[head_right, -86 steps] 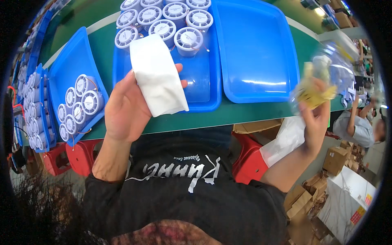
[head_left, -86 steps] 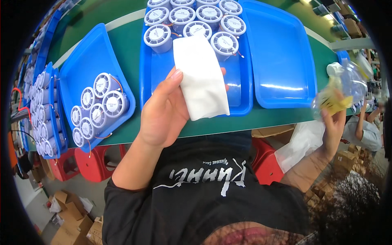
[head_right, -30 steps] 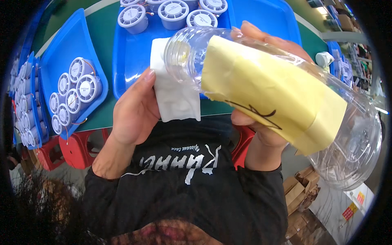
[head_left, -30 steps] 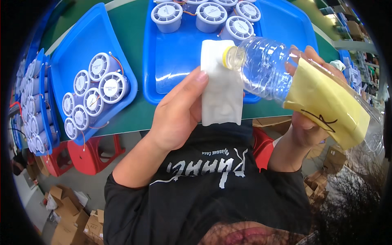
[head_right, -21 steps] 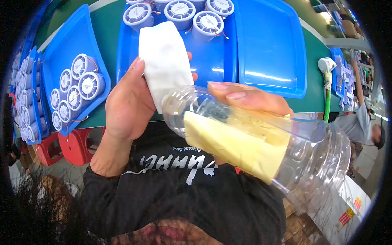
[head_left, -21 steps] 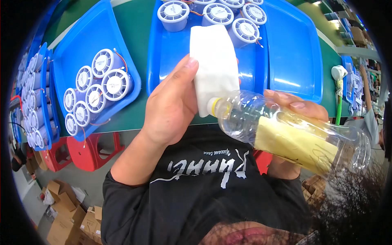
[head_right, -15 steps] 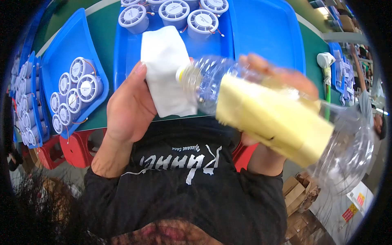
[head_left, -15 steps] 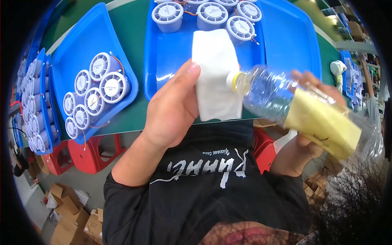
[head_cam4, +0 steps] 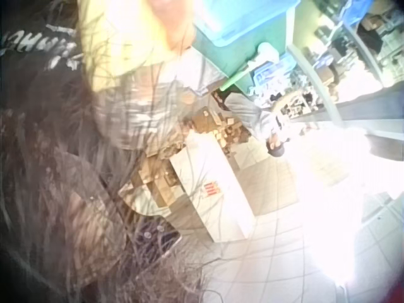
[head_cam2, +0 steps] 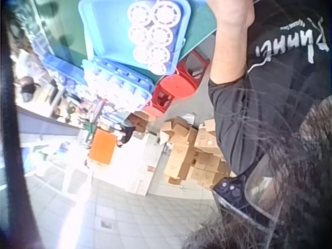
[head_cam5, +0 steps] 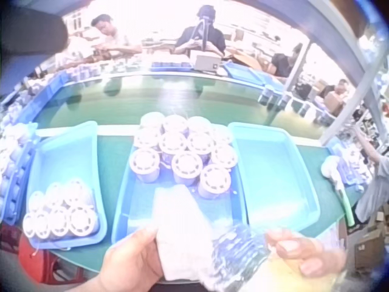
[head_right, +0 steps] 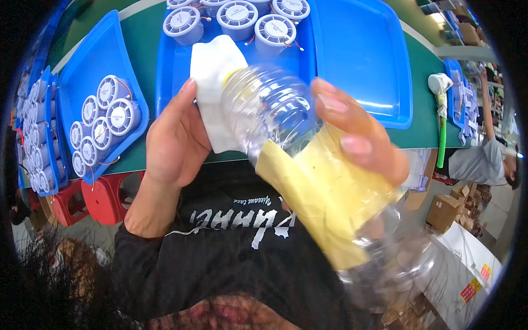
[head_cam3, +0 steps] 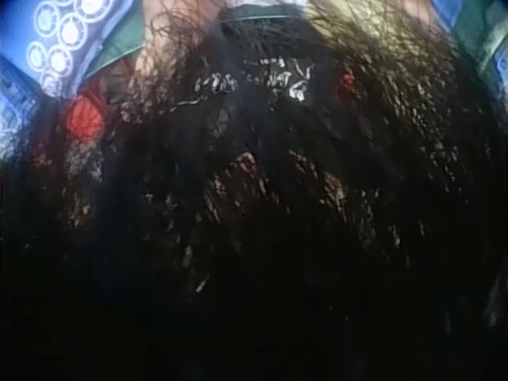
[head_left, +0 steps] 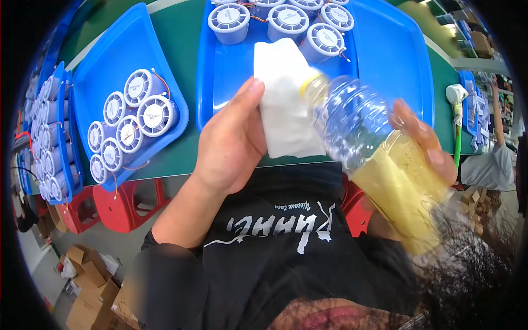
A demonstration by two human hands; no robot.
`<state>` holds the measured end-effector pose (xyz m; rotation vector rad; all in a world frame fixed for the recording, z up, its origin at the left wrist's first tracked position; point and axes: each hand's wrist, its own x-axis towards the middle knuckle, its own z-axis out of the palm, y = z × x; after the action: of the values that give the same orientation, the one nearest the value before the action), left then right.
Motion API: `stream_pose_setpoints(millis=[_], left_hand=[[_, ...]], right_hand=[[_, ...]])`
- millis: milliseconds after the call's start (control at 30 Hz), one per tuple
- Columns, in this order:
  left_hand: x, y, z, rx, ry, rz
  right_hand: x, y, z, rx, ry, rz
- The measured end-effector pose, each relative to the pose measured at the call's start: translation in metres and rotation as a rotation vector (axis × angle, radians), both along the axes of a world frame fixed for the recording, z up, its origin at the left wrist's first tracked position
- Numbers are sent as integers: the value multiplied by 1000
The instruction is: Cleaning small white plastic electronic components with a cloth and a liquid solution.
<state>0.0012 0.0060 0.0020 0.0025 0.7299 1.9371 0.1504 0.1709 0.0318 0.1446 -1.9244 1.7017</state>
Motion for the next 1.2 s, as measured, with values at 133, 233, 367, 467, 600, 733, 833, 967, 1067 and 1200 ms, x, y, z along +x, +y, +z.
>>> stream_pose_setpoints(millis=[133, 233, 367, 467, 600, 733, 833, 967, 1067, 1200], left_hand=[[-2, 5, -5, -11, 112, -37], [-4, 6, -5, 18, 111, -65], [-6, 4, -5, 14, 102, -80], [-9, 0, -6, 38, 84, -105], [-1, 3, -5, -59, 188, -118], [-3, -5, -9, -20, 219, -164], [-2, -3, -9, -27, 218, -171], [0, -1, -5, -73, 216, -193], [1, -2, -5, -103, 268, -250], [2, -6, -5, -111, 316, -247]], right_hand=[[-2, 6, -21, 910, 225, -473], [12, 39, -5, 1352, 149, -571], [31, 92, 11, 1735, -86, -820], [42, 131, 35, 2016, -528, -876], [48, 172, 46, 2275, -849, -940], [55, 200, 52, 2315, -1056, -926], [46, 178, 39, 2321, -1000, -870], [16, 141, 22, 2286, -766, -681], [2, 128, 15, 2369, -713, -647], [1, 121, 15, 2399, -755, -636]])
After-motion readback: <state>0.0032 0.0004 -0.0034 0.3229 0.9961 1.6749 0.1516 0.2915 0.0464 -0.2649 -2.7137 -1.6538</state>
